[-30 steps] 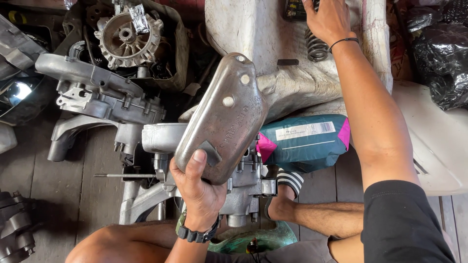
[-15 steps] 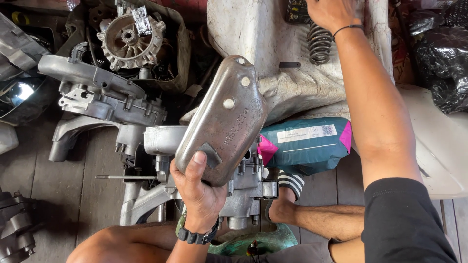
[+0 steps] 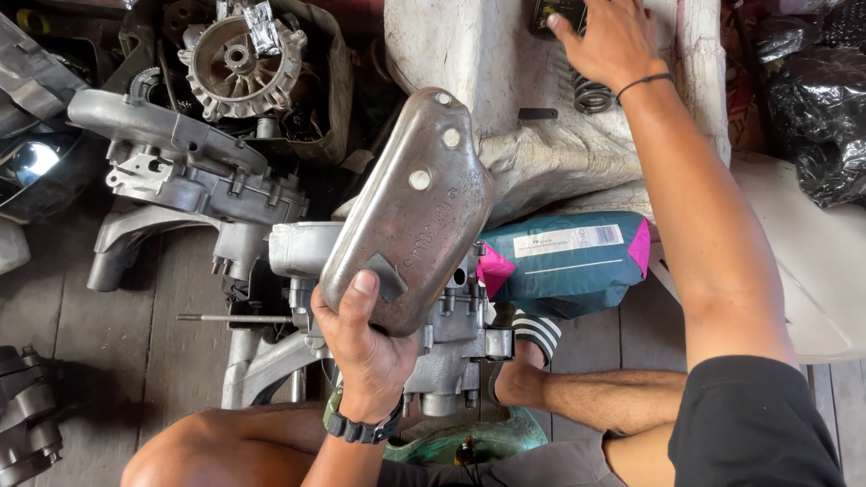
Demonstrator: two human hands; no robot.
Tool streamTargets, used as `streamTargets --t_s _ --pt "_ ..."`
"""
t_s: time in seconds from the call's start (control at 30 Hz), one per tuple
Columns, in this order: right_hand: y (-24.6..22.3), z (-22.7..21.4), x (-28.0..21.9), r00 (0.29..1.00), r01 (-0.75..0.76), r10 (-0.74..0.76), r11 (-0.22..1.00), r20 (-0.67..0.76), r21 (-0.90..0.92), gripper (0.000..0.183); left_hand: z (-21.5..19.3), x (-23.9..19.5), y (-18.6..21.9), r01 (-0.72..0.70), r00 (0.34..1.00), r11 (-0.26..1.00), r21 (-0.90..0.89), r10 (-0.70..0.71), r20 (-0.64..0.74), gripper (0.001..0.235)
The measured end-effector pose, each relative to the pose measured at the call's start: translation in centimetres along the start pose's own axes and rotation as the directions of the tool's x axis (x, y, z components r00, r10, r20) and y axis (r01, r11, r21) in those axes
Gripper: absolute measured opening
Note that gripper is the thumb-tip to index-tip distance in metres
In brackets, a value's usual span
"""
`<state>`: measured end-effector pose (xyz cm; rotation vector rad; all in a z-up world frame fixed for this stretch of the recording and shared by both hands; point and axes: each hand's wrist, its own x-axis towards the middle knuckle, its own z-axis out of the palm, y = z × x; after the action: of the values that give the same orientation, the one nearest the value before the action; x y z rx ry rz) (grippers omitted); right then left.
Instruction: Polishing a metal motorcycle part by hand using abrasive paper.
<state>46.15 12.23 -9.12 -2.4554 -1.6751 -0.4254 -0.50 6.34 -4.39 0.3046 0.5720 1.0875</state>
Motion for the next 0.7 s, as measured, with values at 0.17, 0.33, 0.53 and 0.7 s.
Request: streamTargets --t_s 0.17,0.33,0.53,0.7 --pt "-3.3 -4.1 -2.8 0.993 -0.031 0.030 1.000 0.114 0.007 0.054 0.1 -0.4 -0.5 -0.018 1.000 0.999 0.041 0.018 0.011 0.041" --pt "-6.7 -11.4 -6.7 0.978 0.206 -0.207 0.977 -0.016 -0.047 0.054 1.0 -0.7 -1.0 0.044 0.999 0.996 0.081 -0.045 0.015 0.048" --pt "-15.6 -22.7 -14.6 0.922 0.384 -0.370 0.912 -0.118 0.142 0.056 3.1 -1.9 -1.9 0.265 0.943 0.959 0.101 -0.236 -0.233 0.058" --pt "-19.1 -23.2 -22.7 0.879 0.473 -0.455 0.871 -0.143 0.134 0.062 4.2 -3.6 -1.5 0.291 0.935 0.950 0.111 -0.258 -0.242 0.063"
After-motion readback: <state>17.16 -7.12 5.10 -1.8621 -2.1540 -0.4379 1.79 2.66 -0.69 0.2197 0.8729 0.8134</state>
